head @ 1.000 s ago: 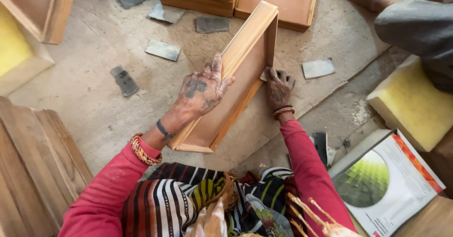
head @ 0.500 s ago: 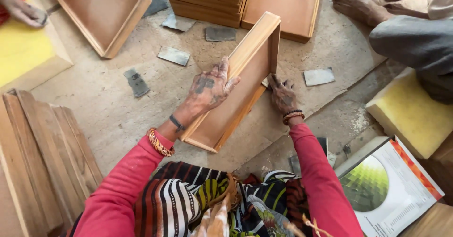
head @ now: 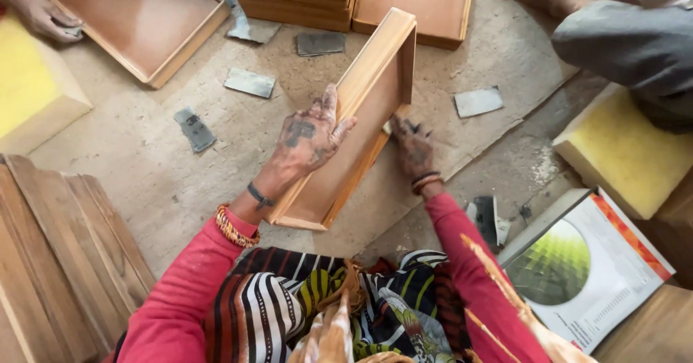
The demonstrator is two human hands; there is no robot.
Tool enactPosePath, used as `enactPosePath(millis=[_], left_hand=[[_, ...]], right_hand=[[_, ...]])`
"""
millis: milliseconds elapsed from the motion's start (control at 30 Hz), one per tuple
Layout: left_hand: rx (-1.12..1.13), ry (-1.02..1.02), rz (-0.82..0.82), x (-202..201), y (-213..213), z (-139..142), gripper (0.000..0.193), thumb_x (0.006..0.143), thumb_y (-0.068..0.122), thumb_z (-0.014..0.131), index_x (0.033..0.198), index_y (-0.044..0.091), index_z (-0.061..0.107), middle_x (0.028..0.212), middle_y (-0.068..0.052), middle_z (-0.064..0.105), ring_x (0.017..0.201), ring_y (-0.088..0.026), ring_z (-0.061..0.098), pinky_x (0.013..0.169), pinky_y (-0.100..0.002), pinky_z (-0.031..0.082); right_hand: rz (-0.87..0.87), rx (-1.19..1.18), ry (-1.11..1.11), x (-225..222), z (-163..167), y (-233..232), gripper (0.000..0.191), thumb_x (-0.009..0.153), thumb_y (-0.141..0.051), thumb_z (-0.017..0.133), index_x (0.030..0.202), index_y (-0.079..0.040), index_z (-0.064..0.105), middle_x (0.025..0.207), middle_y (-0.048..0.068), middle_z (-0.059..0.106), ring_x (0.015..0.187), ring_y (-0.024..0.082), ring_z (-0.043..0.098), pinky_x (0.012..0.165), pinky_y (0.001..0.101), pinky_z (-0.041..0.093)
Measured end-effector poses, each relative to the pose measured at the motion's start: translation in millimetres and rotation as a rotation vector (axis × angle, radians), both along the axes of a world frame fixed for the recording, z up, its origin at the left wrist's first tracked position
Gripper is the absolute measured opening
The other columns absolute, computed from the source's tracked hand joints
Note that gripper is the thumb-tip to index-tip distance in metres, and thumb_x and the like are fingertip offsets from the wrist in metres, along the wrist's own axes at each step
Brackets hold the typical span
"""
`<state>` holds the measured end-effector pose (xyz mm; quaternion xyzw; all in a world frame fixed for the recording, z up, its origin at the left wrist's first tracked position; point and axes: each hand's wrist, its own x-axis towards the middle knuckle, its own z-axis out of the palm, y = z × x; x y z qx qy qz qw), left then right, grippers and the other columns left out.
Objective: The person tears a piece of sandpaper from a sheet and then uses it to sand the edges and surfaces of a wooden drawer. The person holds the drawer with one hand and sands with the other, working on different sides of the drawer.
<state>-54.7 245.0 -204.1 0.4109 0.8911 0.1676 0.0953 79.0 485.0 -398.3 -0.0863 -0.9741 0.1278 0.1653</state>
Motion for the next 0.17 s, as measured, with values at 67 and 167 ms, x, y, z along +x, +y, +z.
enactPosePath(millis=[67, 167], left_hand=[[0.02, -0.006, -0.001, 2.2, 2.8, -3.6, 0.084, 0.103, 0.058, 0.039, 0.155, -0.007, 0.028, 0.138, -0.032, 0.056, 0.112, -0.046, 0.065, 0.099, -0.05, 0.051], [0.004, -0.003, -0.003, 4.3, 3.7, -9.0, 0.085, 0.103, 0.058, 0.038, 0.156, -0.007, 0.027, 0.138, -0.031, 0.056, 0.115, -0.045, 0.064, 0.101, -0.049, 0.05]], right_hand=[[-0.021, 0.04, -0.088, 19.3, -12.1, -35.5, 0.077, 0.086, -0.002, 0.046, 0.159, -0.023, 0.037, 0.149, 0.008, 0.057, 0.115, 0.046, 0.059, 0.097, 0.0701, 0.04], [0.028, 0.018, -0.275, 54.8, -17.4, -93.3, 0.085, 0.088, -0.007, 0.049, 0.17, -0.018, 0.027, 0.134, 0.015, 0.062, 0.115, 0.046, 0.059, 0.111, 0.066, 0.042]])
